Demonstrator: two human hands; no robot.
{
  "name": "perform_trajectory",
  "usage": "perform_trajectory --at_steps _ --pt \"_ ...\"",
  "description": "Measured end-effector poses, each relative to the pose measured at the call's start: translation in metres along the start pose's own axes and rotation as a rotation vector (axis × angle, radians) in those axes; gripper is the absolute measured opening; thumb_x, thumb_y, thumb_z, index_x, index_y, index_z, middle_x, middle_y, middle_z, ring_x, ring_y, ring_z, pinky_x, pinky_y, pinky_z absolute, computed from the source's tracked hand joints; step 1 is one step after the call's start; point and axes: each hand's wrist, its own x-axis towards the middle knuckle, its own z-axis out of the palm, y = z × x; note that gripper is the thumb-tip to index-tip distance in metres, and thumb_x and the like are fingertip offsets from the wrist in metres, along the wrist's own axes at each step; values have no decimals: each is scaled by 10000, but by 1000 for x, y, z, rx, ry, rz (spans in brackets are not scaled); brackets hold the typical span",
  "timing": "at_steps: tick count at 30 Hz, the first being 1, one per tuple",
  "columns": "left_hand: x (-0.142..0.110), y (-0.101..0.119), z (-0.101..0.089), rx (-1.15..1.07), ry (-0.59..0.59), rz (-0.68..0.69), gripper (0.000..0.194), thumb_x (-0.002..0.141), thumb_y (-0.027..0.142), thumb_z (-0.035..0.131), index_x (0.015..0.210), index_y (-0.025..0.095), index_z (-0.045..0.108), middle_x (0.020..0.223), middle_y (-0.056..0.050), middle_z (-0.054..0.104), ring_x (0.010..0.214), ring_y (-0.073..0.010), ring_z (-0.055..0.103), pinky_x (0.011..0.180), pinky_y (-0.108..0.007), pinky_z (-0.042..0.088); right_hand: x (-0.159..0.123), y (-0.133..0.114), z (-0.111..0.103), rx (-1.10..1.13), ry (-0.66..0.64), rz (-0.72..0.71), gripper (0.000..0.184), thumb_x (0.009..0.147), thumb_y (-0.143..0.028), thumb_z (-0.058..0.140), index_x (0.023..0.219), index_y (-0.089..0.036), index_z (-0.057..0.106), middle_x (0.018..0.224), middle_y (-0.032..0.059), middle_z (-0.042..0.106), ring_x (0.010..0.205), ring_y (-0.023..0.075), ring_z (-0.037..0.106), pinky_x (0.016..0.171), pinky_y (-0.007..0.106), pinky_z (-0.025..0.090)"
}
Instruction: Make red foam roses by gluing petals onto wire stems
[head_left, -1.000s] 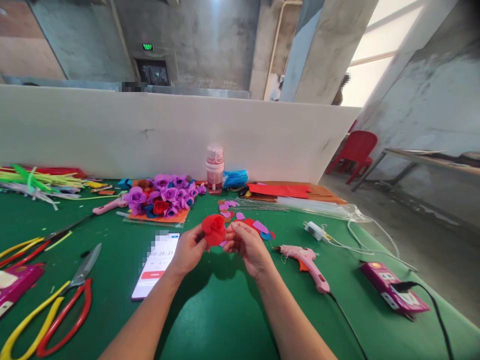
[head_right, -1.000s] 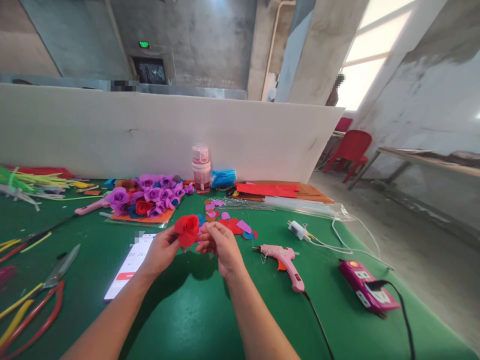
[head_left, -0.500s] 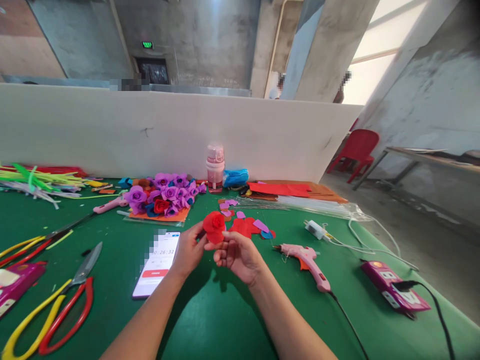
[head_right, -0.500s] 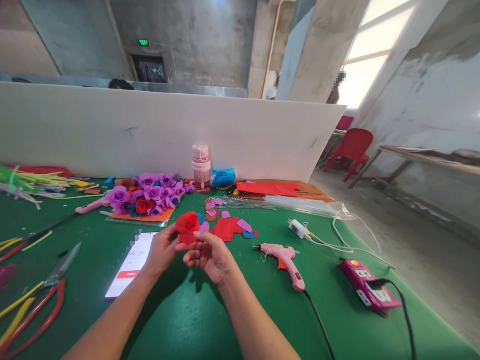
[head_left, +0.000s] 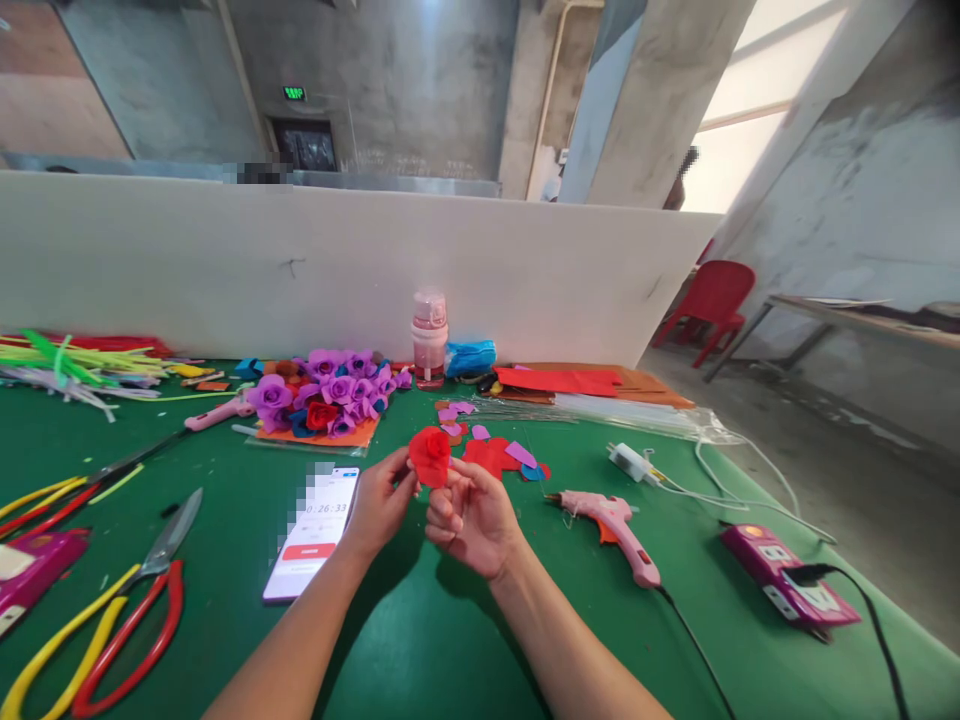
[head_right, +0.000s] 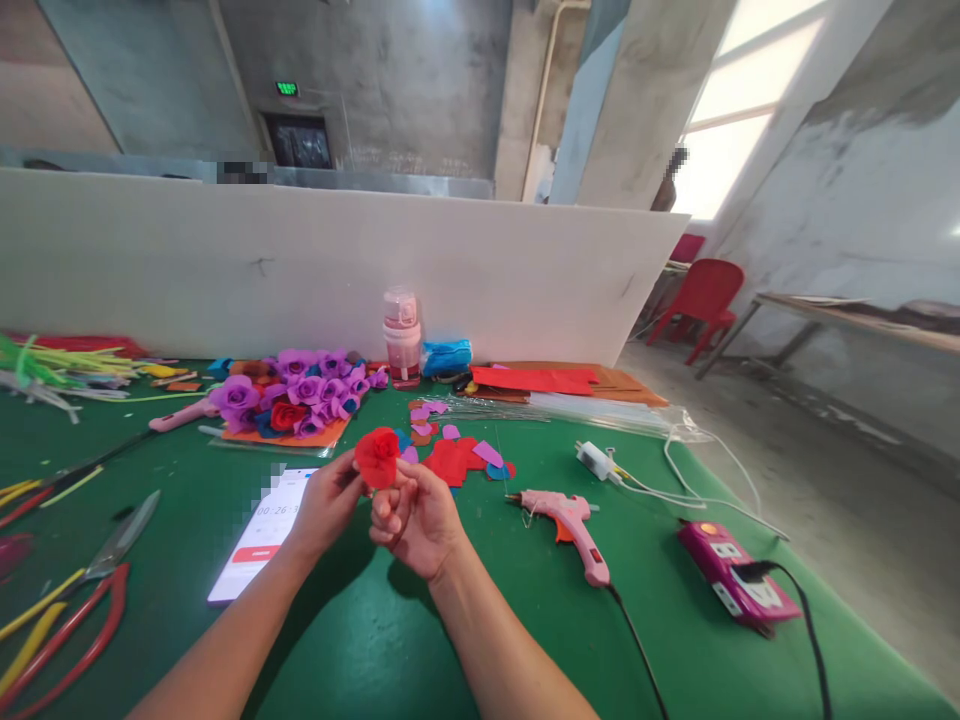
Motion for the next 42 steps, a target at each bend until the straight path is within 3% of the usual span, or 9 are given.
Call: perform_trajectory --at_steps 7,12,16,18,22,25,31,36,42 --pt "4 9 -4 -173 43 -119 228 786 295 532 945 155 616 562 43 555 463 -101 466 465 -203 371 -6 -19 2 -334 161 58 541 853 -545 393 894 -85 675 483 48 639 296 83 416 345 198 302" --pt "6 16 -8 -208 78 -136 95 762 227 538 702 163 576 467 57 490 442 -85 448 467 -194 357 -21 -55 -4 -407 408 -314 363 778 -458 573 826 -116 687 505 1 618 358 58 464 386 175 348" --pt "8 17 -11 -232 107 -106 67 748 192 552 778 164 605 490 58 513 449 -83 461 480 -197 377 -26 -71 -15 -501 661 -616 247 710 -391 621 749 -152 669 546 -5 622 405 64 459 419 194 363" --pt "8 16 -12 -278 120 -83 145 741 184 563 874 165 617 537 53 540 458 -84 468 480 -201 391 -23 -73 -21 -659 725 -662 222 701 -376 612 759 -166 659 577 -4 630 435 78 470 448 209 375" --pt "10 14 -12 -285 154 -60 222 754 201 572 963 163 634 580 36 572 461 -85 460 462 -195 379 -8 -71 -34 -1236 758 -591 184 744 -352 572 747 -184 647 634 5 631 568 131 537 563 252 411" --pt "10 11 -12 -248 175 -35 278 762 253 600 1023 160 633 671 5 630 583 -119 554 568 -216 438 6 -64 -42 -1823 751 -397 183 798 -275 534 725 -184 675 694 38 651 679 175 571 647 284 399" --pt "9 9 -8 -200 155 -28 314 797 319 582 1058 149 623 727 -18 649 710 -157 605 712 -262 463 23 -44 -51 -2296 640 -216 245 780 -203 602 1007 -232 688 987 100 623 968 259 537 776 345 360" --pt "7 10 -3 -244 119 -23 282 793 319 583 1017 153 620 725 -25 643 682 -154 595 674 -265 464 18 -43 -58 -2377 679 -163 144 801 -167 557 900 -192 658 974 87 599 957 230 518 767 323 346" --pt "6 11 -1 -361 69 -63 185 799 339 566 888 177 582 614 18 562 494 -109 531 523 -242 446 15 -46 -62 -2392 638 -146 223 828 -159 511 1030 -192 601 1009 101 605 978 246 527 759 332 338"
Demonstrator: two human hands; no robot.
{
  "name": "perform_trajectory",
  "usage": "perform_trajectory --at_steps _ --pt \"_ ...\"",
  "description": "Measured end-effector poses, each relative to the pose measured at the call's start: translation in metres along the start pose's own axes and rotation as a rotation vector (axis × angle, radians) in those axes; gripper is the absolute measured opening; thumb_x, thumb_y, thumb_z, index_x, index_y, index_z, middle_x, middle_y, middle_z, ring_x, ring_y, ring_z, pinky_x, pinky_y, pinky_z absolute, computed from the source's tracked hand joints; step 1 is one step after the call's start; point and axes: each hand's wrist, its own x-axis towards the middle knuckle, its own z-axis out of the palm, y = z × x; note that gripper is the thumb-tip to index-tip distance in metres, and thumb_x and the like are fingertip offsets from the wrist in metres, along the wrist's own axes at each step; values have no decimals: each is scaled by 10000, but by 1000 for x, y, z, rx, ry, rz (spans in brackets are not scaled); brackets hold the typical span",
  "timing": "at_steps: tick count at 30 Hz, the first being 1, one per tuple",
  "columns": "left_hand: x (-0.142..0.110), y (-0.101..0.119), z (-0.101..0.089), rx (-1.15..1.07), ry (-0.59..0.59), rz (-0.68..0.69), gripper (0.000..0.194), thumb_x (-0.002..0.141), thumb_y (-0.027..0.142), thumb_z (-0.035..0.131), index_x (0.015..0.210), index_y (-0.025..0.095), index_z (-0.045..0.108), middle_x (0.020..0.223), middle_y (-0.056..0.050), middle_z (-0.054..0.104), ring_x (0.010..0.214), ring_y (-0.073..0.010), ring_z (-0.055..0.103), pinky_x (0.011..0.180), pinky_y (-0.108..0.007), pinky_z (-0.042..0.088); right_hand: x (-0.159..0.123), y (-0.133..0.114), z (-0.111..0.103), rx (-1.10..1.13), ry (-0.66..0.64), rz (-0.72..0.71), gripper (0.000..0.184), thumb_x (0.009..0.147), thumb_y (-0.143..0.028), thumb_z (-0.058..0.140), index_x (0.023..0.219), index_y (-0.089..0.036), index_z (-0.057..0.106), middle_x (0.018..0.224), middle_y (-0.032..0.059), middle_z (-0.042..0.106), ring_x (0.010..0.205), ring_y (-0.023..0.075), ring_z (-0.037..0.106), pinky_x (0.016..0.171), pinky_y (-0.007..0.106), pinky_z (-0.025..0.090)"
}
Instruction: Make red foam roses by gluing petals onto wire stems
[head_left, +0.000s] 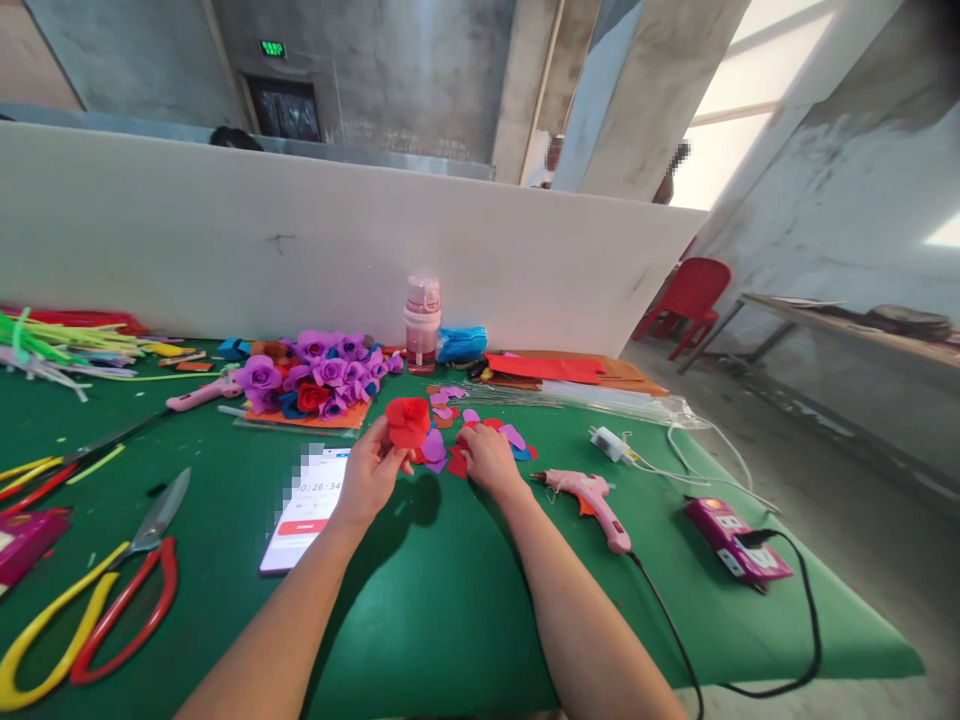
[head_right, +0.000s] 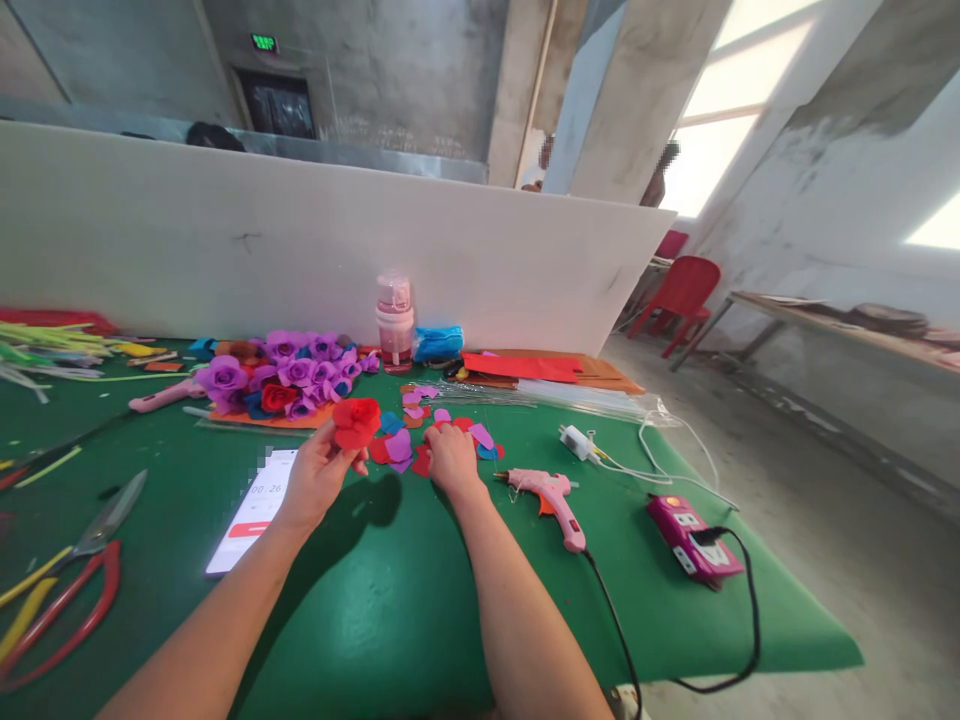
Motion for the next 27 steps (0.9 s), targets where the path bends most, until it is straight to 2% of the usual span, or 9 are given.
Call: perform_trajectory --at_steps 4,8,12,16,19,23,27 --pt "-1 -1 2 43 -28 -7 166 806 343 560 847 184 576 622 21 567 483 -102 528 506 -229 436 2 -2 2 12 16 15 178 815 -140 480 914 -185 620 943 100 591 920 240 543 732 322 350" --pt "-2 -3 3 36 -24 -18 179 816 351 550 881 189 587 620 28 573 478 -99 518 502 -225 423 4 -1 2 276 182 15 147 730 -108 511 806 -185 610 907 63 581 846 194 549 735 290 386" --pt "0 -10 2 120 59 -34 219 754 355 635 881 176 639 601 24 595 530 -116 544 537 -232 445 1 -2 -6 801 264 69 175 692 -97 516 821 -192 588 754 -9 584 730 146 553 703 265 416" --pt "1 -13 2 141 139 -55 254 691 382 695 799 152 678 726 -37 684 693 -176 634 684 -299 509 -5 -13 -17 1556 92 215 251 648 -230 687 872 -200 579 695 -45 605 608 104 567 586 223 430" --pt "-1 -6 6 94 118 -85 291 672 386 709 843 153 678 827 -59 703 752 -197 649 726 -338 523 -10 -31 -23 1924 22 326 311 571 -236 784 775 -191 553 689 -42 636 585 87 592 585 206 459" --pt "-4 6 12 89 110 -96 268 635 353 737 824 178 664 795 -27 695 750 -205 644 727 -364 530 -19 -57 -21 2096 77 420 271 587 -230 779 710 -194 540 674 -41 651 598 91 609 587 204 482" --pt "-6 7 12 167 108 -25 167 704 340 673 762 185 649 764 -23 680 747 -203 632 721 -351 519 -30 -72 -13 2100 186 448 280 569 -236 788 685 -197 537 684 -46 650 624 92 607 610 204 478"
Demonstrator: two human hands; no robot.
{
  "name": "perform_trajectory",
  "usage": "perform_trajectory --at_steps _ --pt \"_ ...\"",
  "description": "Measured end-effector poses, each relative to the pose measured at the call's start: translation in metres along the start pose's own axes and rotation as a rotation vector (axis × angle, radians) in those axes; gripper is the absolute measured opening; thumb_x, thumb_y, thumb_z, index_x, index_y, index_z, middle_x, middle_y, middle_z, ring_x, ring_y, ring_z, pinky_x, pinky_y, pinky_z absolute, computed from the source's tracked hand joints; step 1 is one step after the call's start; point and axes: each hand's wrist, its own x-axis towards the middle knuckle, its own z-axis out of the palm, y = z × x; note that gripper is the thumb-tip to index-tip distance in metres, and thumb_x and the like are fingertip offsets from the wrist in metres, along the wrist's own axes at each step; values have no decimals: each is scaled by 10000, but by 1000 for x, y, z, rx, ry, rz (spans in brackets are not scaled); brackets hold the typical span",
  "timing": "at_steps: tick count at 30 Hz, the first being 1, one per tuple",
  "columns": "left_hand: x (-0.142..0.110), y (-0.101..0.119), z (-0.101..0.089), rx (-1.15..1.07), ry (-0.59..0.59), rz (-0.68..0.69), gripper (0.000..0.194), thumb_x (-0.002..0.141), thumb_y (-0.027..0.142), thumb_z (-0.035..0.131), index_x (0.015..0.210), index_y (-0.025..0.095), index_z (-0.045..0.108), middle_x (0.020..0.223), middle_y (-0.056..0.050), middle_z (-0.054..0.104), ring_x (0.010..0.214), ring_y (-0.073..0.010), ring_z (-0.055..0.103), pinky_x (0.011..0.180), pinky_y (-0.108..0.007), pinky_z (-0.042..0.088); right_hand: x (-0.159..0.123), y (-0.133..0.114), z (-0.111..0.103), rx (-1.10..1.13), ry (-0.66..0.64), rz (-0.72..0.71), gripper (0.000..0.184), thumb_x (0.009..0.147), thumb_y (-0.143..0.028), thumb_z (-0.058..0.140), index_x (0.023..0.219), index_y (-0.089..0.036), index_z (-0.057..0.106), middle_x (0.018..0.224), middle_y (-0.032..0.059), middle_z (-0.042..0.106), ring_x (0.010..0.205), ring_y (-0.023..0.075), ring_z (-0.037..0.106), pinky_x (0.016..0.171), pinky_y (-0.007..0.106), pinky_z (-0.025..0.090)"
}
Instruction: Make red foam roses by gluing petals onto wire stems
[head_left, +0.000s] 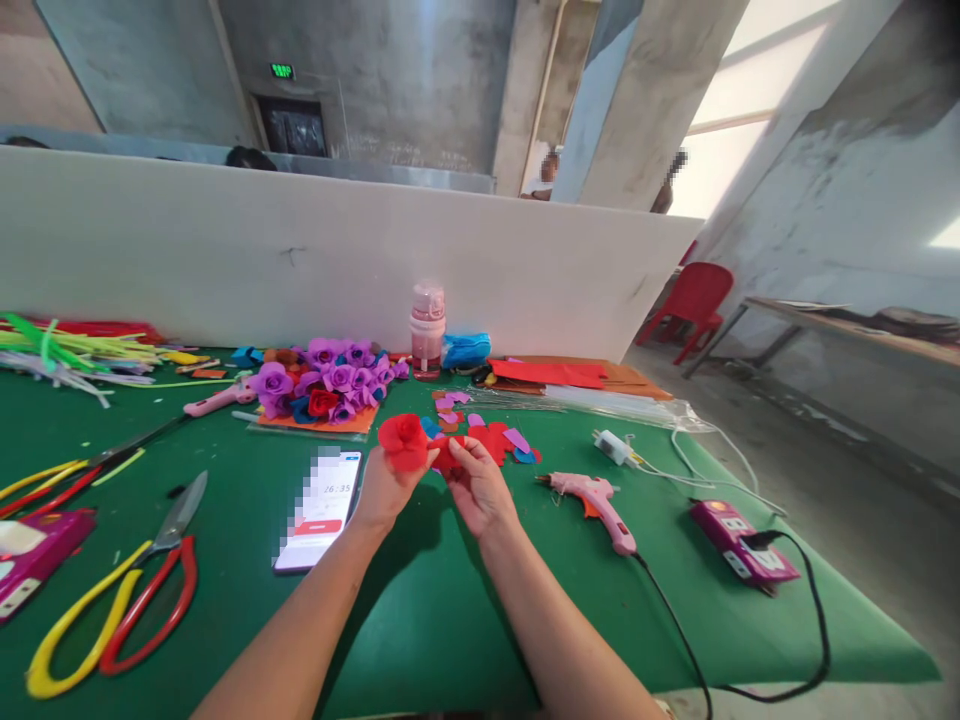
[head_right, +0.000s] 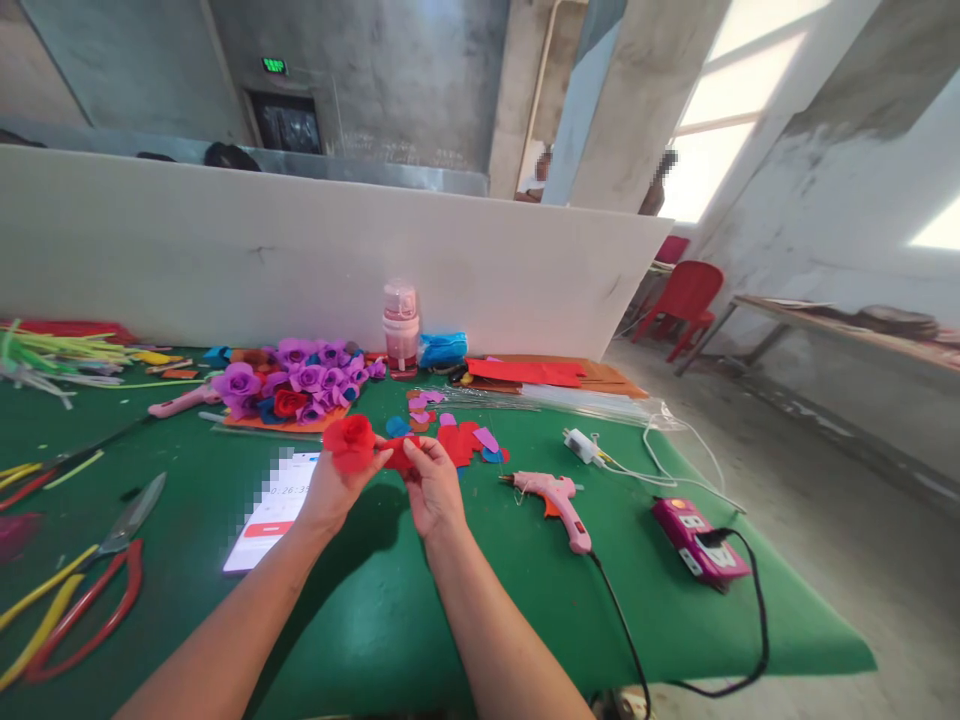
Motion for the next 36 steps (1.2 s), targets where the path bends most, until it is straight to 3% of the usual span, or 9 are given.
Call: perform_trajectory --at_steps 5,8,10,12,15,21,26,30,36 --pt "3 0 -9 141 -126 50 138 734 288 607 752 163 662 747 -48 684 736 -209 620 728 -363 505 -24 -12 -16 -354 -45 -153 251 645 -340 748 772 -205 578 678 -38 613 623 101 572 629 230 455" --pt "3 6 -12 59 -412 -27 143 707 270 627 765 161 697 747 -44 707 709 -202 633 660 -320 508 -42 -48 -51 -781 -9 -344 263 738 -435 646 860 -207 600 850 35 651 758 167 601 695 299 465" --pt "1 9 -11 -4 -612 -82 124 691 223 623 756 162 710 746 -36 718 676 -188 637 626 -290 497 -53 -77 -86 -1145 177 -495 291 772 -476 578 881 -207 596 835 57 651 775 199 595 731 341 452" --pt "-1 8 -9 2 -656 -99 109 670 181 616 717 168 713 720 -22 720 648 -181 636 611 -275 483 -60 -104 -123 -1493 382 -550 319 785 -513 513 844 -209 590 845 82 650 815 239 588 753 377 435" --pt "-2 -1 -4 118 -622 -96 119 668 171 606 707 183 718 708 -3 720 664 -178 641 625 -260 465 -62 -130 -165 -1796 581 -382 386 732 -577 510 790 -201 575 825 116 658 847 299 594 709 390 428" --pt "-1 -19 4 358 -640 -104 181 673 151 586 794 177 718 768 -6 719 752 -176 641 658 -232 427 -52 -133 -185 -1778 249 -27 329 748 -534 489 784 -212 547 609 27 648 594 207 614 549 281 399" --pt "-3 -22 8 489 -577 -129 104 677 213 603 706 166 691 694 -4 683 692 -171 610 582 -227 359 -60 -133 -180 -1746 227 -190 336 763 -555 448 689 -229 476 620 39 610 623 212 586 567 299 408" --pt "-4 -21 10 524 -588 -152 91 674 191 589 680 163 675 659 7 649 661 -151 581 558 -220 315 -87 -133 -158 -1417 171 -103 412 757 -621 468 840 -218 491 696 38 613 653 212 602 593 319 458" --pt "-5 -20 11 574 -611 -138 78 671 202 610 654 148 665 618 7 621 608 -133 534 544 -231 280 -112 -116 -114 -1063 -121 72 441 726 -564 625 936 -190 525 755 14 576 656 143 554 562 243 418"
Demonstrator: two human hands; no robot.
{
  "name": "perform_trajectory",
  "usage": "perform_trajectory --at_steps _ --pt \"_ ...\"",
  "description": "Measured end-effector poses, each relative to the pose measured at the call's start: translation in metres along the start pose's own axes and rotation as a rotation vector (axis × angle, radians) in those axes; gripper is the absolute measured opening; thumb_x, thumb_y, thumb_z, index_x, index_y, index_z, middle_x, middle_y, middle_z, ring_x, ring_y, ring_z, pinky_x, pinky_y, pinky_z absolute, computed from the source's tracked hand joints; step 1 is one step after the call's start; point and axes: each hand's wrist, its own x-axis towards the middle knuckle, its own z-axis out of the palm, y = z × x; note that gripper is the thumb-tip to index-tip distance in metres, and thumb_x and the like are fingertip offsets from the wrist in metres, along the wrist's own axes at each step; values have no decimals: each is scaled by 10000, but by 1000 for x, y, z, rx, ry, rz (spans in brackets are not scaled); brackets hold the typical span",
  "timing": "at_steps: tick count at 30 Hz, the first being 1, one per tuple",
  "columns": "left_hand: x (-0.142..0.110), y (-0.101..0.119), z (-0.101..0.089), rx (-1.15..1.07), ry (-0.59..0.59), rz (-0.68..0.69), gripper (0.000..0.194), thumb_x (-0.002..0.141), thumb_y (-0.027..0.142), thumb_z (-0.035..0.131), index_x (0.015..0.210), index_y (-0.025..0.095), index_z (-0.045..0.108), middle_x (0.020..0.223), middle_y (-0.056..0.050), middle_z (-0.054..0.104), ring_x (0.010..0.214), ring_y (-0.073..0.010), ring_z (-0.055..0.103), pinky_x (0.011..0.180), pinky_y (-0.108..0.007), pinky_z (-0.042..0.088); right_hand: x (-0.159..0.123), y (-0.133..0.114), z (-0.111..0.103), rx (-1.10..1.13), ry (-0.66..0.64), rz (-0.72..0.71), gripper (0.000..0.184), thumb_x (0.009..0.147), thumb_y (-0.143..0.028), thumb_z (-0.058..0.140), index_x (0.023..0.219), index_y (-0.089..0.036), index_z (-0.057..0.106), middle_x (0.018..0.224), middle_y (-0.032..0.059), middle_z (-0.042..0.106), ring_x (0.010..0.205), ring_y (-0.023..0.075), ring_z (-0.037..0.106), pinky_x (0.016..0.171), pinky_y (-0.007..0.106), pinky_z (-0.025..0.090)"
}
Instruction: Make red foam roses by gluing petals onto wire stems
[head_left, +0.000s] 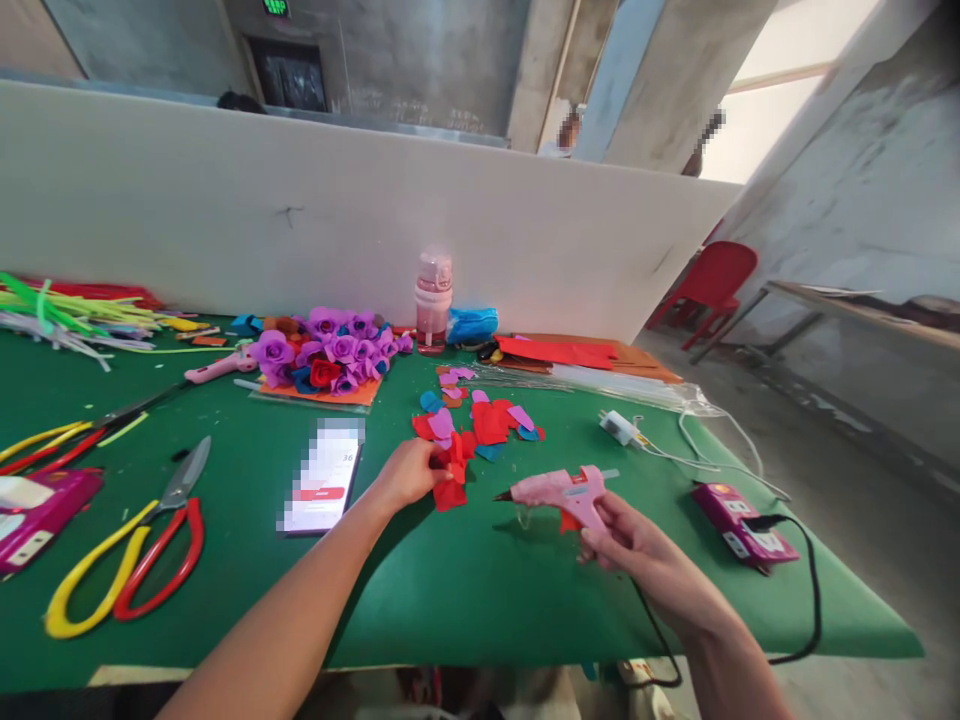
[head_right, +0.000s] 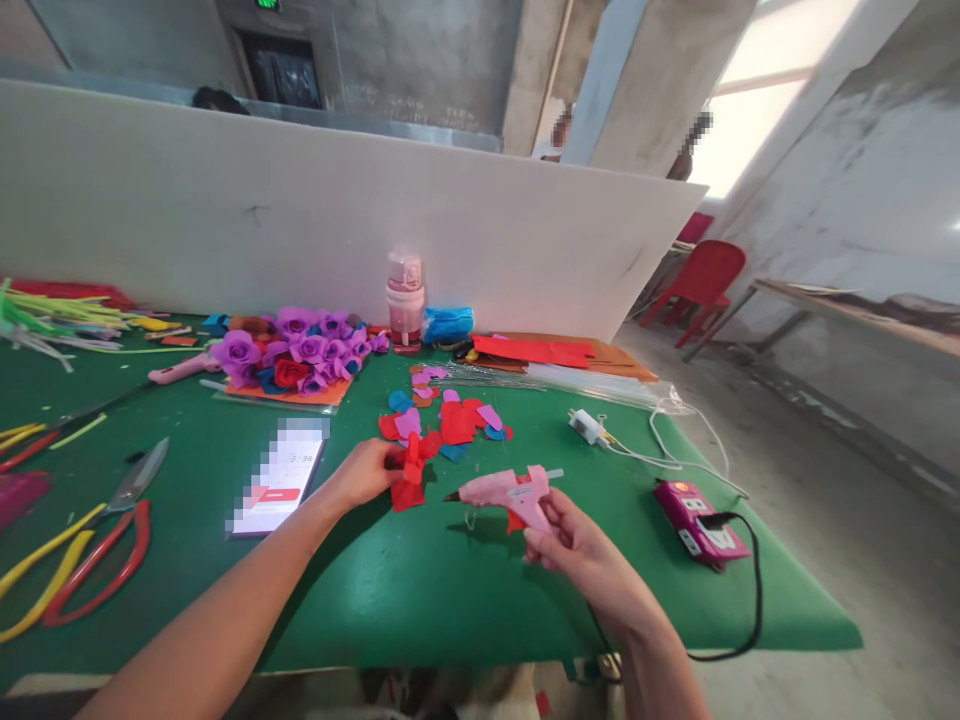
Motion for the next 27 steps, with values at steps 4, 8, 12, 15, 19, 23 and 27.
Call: perform_trajectory --at_steps 4,8,12,15,19,23,27 --pt "0 0 0 0 -24 -5 96 686 218 609 697 155 681 665 -5 656 653 -145 557 565 -227 304 6 1 22 11 -63 -10 408 829 -574 491 698 -188 458 599 -35 449 549 103 433 531 230 374" --pt "1 1 1 48 -24 -26 122 694 265 616 671 158 670 659 -17 657 676 -160 570 562 -230 304 12 -3 38 -217 -1 -127 367 857 -530 467 774 -176 522 624 -28 454 575 120 424 532 233 349" --pt "1 1 2 77 -11 -16 116 697 251 596 682 163 670 685 -26 672 653 -153 572 557 -234 306 12 -18 50 -433 12 -227 325 893 -455 435 892 -166 585 697 3 555 617 140 478 547 231 349" --pt "1 1 2 85 -10 -14 115 692 236 586 690 160 672 709 -36 683 660 -155 583 563 -236 317 11 -26 57 -496 -16 -266 301 914 -411 406 954 -179 594 760 17 616 658 155 536 570 227 371" --pt "1 0 3 95 -16 -11 129 695 251 579 698 163 674 698 -32 676 680 -163 589 559 -236 314 13 -29 63 -564 -11 -268 284 926 -371 383 1013 -181 576 821 42 655 696 177 590 613 242 405" --pt "2 0 3 106 -25 -11 130 694 270 588 681 164 663 680 -26 668 658 -154 576 545 -235 300 16 -30 68 -614 19 -291 288 930 -344 358 1060 -192 565 914 80 672 786 207 627 682 269 436" --pt "2 0 2 95 -14 -11 109 687 235 578 677 166 662 689 -27 675 644 -146 572 550 -236 301 16 -33 71 -679 33 -296 286 928 -326 351 1046 -191 575 908 93 678 774 209 636 672 272 438"
